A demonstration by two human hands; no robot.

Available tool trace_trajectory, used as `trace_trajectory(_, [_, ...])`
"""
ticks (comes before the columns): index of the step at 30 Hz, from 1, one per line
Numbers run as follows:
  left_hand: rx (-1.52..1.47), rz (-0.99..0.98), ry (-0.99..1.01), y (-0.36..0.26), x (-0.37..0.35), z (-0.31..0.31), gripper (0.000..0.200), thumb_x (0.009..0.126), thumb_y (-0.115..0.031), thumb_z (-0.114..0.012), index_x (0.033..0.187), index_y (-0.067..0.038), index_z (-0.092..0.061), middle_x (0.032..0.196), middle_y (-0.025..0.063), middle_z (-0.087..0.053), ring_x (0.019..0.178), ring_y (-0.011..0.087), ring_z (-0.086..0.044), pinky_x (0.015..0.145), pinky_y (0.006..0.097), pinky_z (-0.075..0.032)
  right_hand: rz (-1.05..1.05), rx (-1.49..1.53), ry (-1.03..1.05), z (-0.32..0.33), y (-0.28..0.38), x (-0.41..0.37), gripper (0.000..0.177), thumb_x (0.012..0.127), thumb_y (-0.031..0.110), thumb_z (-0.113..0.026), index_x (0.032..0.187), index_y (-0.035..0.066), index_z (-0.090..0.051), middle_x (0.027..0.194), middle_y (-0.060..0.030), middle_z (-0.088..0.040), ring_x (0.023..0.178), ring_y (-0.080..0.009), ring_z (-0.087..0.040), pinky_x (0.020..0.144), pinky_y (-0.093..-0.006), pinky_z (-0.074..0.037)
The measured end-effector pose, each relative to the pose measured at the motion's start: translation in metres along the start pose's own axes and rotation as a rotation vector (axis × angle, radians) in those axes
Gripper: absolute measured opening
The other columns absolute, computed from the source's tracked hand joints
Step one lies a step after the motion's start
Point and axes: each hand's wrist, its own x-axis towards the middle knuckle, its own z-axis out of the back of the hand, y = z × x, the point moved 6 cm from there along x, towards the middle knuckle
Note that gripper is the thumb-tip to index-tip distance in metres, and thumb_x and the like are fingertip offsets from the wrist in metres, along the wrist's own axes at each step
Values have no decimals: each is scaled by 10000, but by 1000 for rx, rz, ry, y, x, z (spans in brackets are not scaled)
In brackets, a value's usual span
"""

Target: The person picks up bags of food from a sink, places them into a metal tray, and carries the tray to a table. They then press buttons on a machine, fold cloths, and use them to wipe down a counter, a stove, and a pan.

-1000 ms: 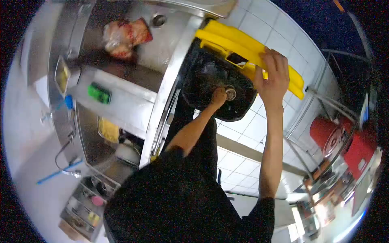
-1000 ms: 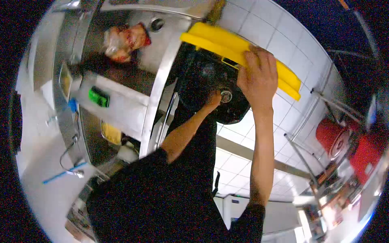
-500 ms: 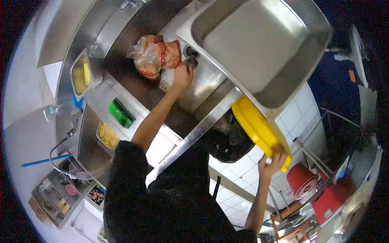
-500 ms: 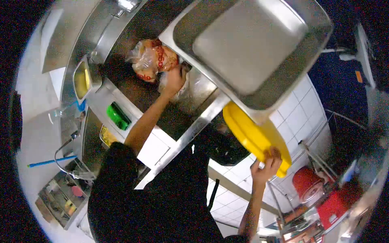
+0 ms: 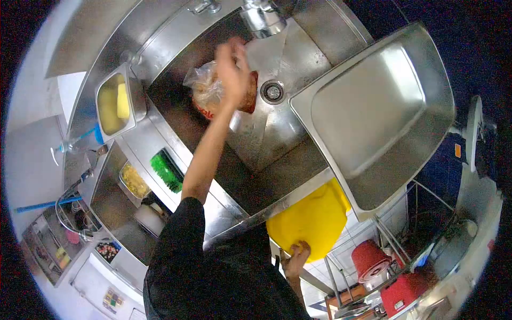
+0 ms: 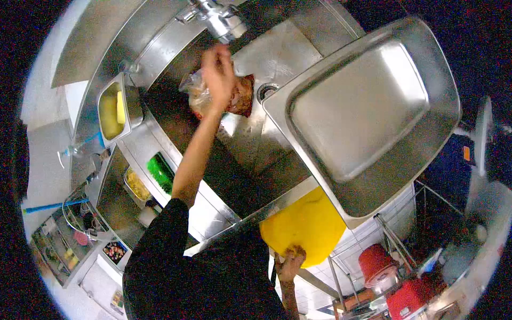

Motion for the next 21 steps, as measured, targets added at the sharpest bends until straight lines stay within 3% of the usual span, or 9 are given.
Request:
trace_trajectory(2, [91,-39,-357,4,46,38,329,912,-199,-513,1122,56,-519,1137,225,-538,1049,380,-505,907,420,-398,-38,28,184,-1,10,8,357,739,194,-704,1018,55,-528,1176,-214,-440,1110,-394,-403,922,-491,-344])
trace_trajectory(5, [127,-82,-483,38,94,55,390,907,-278,-508,1090,62,-567,1106,256,-573,1051,409,-529,904,438,-413,-209,107,127,-3,-13,-1,228,756,101,-655,932,43,-523,1030,-182,-504,1013,-361,-474,882,-438,-385])
trace_trajectory(7, [172,-110,-188,42,116,46,343,942,-264,-429,1079,5,-592,987,222,-614,932,397,-571,850,434,-434,-224,120,-14,5,-31,-7,183,747,53,-627,885,37,-509,889,-137,-521,914,-324,-497,810,-434,-405])
trace_trajectory(9, [196,-18,-127,68,139,43,456,940,-379,-382,1064,-10,-621,934,237,-633,904,421,-588,831,453,-443,-218,143,-99,11,-48,-17,141,743,31,-605,848,50,-512,848,-132,-517,865,-307,-503,784,-404,-415])
trace_trajectory(12, [389,484,94,120,171,37,632,880,-535,-364,956,16,-664,962,257,-629,967,453,-573,840,488,-441,-359,151,-127,18,-73,-33,67,761,25,-582,803,51,-538,842,-97,-532,798,-248,-519,671,-335,-444])
trace_trajectory(15, [454,515,35,137,175,42,507,880,-420,-466,864,45,-666,891,275,-636,908,431,-605,807,470,-471,-520,376,-229,0,-118,-63,67,805,85,-600,824,42,-552,851,-77,-541,740,-191,-531,583,-294,-462])
trace_trajectory(18, [268,384,-259,56,116,64,412,905,-361,-449,932,3,-638,852,223,-654,855,396,-624,773,466,-471,-560,412,-196,-3,-130,-77,77,838,116,-573,822,41,-565,811,-62,-579,707,-155,-565,608,-285,-467])
trace_trajectory(20, [160,332,-133,4,66,59,278,925,-257,-455,881,-36,-617,703,114,-642,690,304,-631,641,405,-478,-648,390,-204,-8,-131,-86,40,828,88,-574,806,55,-578,773,-46,-605,694,-147,-571,619,-289,-464])
trace_trajectory(21, [-224,279,-24,-2,40,38,235,918,-217,-480,907,-30,-621,688,99,-635,656,248,-625,608,350,-475,-662,470,-208,-11,-133,-90,45,832,94,-576,812,53,-577,750,-49,-602,661,-150,-574,607,-285,-462])
